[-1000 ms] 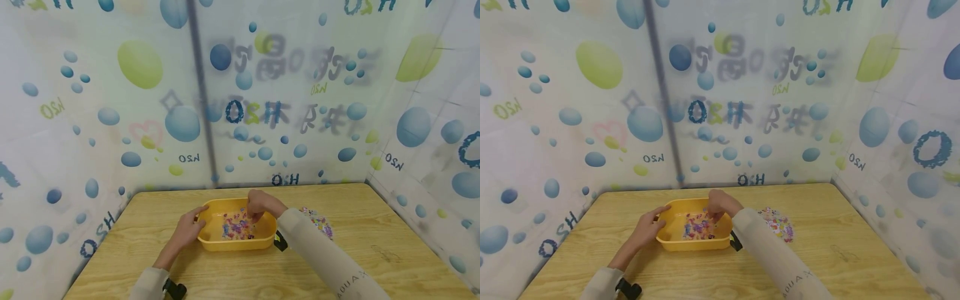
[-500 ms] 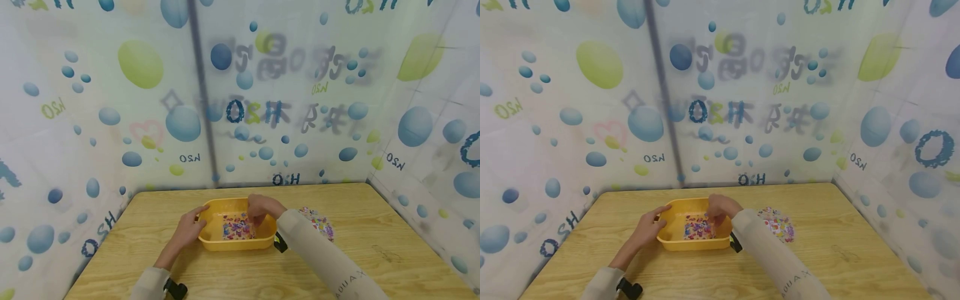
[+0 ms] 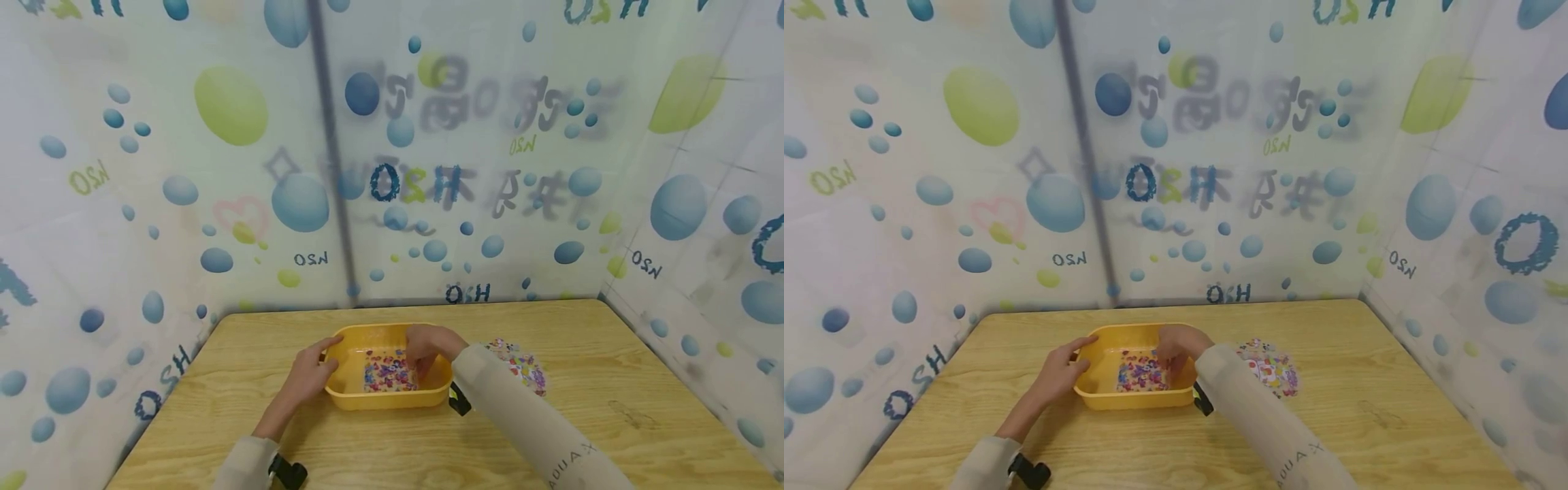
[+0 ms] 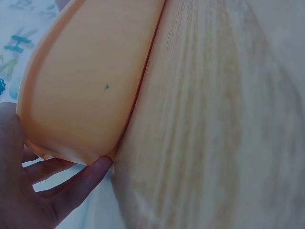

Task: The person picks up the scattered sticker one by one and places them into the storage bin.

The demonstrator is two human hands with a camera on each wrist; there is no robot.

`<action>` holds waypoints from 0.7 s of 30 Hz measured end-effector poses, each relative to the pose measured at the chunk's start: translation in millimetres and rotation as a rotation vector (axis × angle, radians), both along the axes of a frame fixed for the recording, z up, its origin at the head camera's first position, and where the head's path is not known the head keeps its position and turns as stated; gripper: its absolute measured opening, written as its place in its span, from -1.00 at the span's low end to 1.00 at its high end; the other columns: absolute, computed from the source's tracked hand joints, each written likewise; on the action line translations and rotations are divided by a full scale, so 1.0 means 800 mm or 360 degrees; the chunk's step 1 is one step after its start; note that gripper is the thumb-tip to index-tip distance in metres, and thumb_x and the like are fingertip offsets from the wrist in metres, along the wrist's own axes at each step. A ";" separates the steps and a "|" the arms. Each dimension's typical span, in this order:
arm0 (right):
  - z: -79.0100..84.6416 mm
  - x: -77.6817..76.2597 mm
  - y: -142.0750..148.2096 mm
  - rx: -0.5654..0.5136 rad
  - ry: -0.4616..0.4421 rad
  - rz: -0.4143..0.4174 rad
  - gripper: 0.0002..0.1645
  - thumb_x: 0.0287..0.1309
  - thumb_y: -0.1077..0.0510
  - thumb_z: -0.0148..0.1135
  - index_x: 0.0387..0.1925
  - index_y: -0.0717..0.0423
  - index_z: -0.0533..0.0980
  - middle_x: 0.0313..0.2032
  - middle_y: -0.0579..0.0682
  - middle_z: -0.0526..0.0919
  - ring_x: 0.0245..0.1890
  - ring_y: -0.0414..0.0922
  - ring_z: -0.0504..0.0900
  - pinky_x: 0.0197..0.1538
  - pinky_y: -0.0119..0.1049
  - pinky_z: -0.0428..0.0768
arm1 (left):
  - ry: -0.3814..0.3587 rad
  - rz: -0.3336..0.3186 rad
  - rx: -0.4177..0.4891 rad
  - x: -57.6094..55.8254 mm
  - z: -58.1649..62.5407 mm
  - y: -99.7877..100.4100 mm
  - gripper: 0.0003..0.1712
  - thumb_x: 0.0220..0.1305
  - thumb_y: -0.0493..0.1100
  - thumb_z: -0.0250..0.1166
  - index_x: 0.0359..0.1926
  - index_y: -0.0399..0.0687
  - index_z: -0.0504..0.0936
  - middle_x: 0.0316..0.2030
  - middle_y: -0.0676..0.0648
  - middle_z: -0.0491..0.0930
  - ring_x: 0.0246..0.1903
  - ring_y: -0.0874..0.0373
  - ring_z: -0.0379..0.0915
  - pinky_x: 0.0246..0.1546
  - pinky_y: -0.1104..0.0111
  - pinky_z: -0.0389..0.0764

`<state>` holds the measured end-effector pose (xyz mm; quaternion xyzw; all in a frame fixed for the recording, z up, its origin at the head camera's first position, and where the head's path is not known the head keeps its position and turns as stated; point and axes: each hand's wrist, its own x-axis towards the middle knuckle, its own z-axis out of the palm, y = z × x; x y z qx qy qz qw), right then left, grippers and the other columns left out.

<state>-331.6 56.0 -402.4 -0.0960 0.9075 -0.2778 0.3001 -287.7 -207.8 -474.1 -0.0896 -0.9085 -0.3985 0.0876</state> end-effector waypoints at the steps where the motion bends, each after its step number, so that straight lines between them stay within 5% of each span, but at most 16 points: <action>1: 0.000 0.001 0.000 -0.0002 0.0001 -0.0003 -0.93 0.19 0.36 0.31 -0.27 0.27 0.58 -0.38 0.15 0.66 -0.38 0.03 0.79 -0.24 -0.21 0.76 | -0.0010 0.0005 0.0005 0.000 0.000 0.000 -0.42 0.30 -0.33 0.21 0.35 -0.14 0.58 0.32 -0.29 0.55 0.09 -0.21 0.59 -0.02 0.06 0.65; 21: -0.006 0.003 -0.002 0.0039 0.0061 -0.0019 -0.93 0.24 0.28 0.33 -0.27 0.21 0.58 -0.39 0.15 0.67 -0.40 0.01 0.78 -0.29 -0.22 0.76 | 0.0001 -0.0001 0.0012 -0.001 -0.003 0.000 -0.41 0.27 -0.33 0.20 0.35 -0.16 0.58 0.31 -0.30 0.56 0.09 -0.19 0.60 0.01 0.02 0.65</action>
